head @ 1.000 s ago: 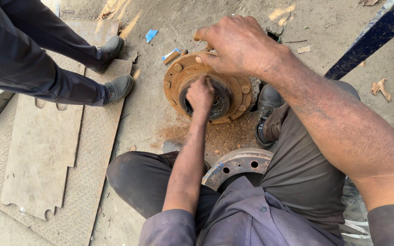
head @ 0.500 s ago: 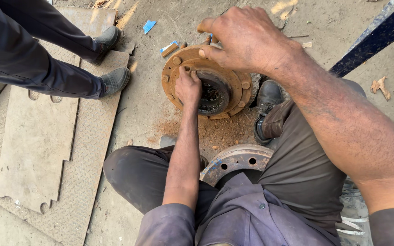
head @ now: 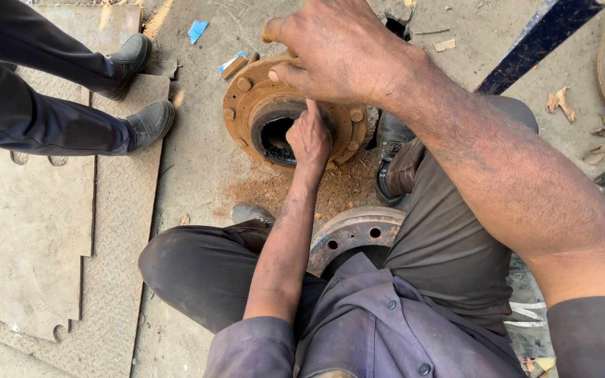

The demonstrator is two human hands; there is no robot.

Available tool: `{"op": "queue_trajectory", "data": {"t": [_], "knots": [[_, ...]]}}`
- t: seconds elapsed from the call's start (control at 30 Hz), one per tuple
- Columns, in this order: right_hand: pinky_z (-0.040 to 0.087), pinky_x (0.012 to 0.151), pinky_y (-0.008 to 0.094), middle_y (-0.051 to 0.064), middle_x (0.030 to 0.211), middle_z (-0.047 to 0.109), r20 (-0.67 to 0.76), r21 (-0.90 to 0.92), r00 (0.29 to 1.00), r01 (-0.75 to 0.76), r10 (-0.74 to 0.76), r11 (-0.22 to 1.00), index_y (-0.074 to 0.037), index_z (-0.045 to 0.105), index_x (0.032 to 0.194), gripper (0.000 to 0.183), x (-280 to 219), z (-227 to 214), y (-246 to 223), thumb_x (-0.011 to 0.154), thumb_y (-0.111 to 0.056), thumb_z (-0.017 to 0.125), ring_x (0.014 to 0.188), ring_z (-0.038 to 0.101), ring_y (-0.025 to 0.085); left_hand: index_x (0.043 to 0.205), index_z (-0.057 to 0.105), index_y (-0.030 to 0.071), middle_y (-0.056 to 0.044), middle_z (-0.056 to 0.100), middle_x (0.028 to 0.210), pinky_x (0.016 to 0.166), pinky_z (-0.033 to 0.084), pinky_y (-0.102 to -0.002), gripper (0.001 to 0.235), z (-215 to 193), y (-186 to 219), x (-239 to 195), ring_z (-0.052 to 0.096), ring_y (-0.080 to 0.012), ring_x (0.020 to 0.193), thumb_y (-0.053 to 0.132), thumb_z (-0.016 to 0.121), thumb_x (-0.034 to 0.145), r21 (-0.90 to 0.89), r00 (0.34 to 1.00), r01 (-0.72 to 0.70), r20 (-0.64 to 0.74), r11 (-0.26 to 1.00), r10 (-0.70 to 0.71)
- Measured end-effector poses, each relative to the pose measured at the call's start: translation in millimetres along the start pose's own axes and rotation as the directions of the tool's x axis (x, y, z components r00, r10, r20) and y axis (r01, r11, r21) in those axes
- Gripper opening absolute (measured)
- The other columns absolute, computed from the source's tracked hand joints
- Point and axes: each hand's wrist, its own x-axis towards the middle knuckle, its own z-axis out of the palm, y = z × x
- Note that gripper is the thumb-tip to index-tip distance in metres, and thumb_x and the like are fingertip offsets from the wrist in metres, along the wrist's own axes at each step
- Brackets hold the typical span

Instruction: The person sits on the ground and scrubs a rusty metal wheel hub with a small abrasive block. They rotate the hub to clean different sections, including the inner rim and bolt holes, while another person stands nearby.

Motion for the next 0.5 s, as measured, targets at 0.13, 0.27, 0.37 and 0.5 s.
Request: {"op": "queue_trajectory", "data": {"t": [0.13,0.27,0.37,0.5], "knots": [[0.060,0.068,0.047,0.017,0.074,0.073,-0.034,0.028,0.999,0.006,-0.005,1.000,-0.003,0.076,0.120,0.040,-1,-4,0,0.092,-0.032,0.083,0.069,0.074,0.028,0.134,0.045,0.007,-0.006,0.066,0.069,0.037,0.044,-0.034,0.040,28,-5,-15,0.059,-0.0169,0.050,0.005,0.058,0.096,0.124,0.994,-0.083,0.082,0.989,0.073],[0.061,0.062,0.042,0.016,0.064,0.070,0.076,0.067,0.996,-0.058,0.053,0.996,0.000,0.074,0.120,0.043,1,-4,-4,0.094,-0.033,0.082,0.057,0.071,0.024,0.123,0.049,0.010,-0.002,0.064,0.070,0.039,0.042,-0.033,0.020,39,-4,-22,0.056,-0.0140,0.052,0.009,0.055,0.104,0.177,0.980,-0.124,0.174,0.976,0.093],[0.061,0.061,0.041,0.015,0.059,0.068,0.001,0.024,1.000,0.001,-0.001,1.000,-0.001,0.076,0.113,0.039,1,-2,-5,0.091,-0.033,0.082,0.054,0.070,0.022,0.129,0.047,0.007,-0.005,0.060,0.054,0.029,0.042,-0.034,0.027,27,0,-15,0.054,-0.0189,0.037,0.019,0.050,0.105,-0.049,0.984,0.012,0.179,0.999,-0.004],[0.061,0.057,0.041,0.014,0.062,0.068,-0.006,0.053,1.000,-0.026,0.027,0.998,0.000,0.077,0.110,0.035,-2,-2,-4,0.092,-0.030,0.083,0.056,0.070,0.023,0.113,0.055,0.006,-0.005,0.060,0.058,0.033,0.040,-0.033,0.019,27,-12,-8,0.051,-0.0161,0.038,0.022,0.048,0.108,-0.028,0.997,-0.080,0.012,0.996,0.080]]}}
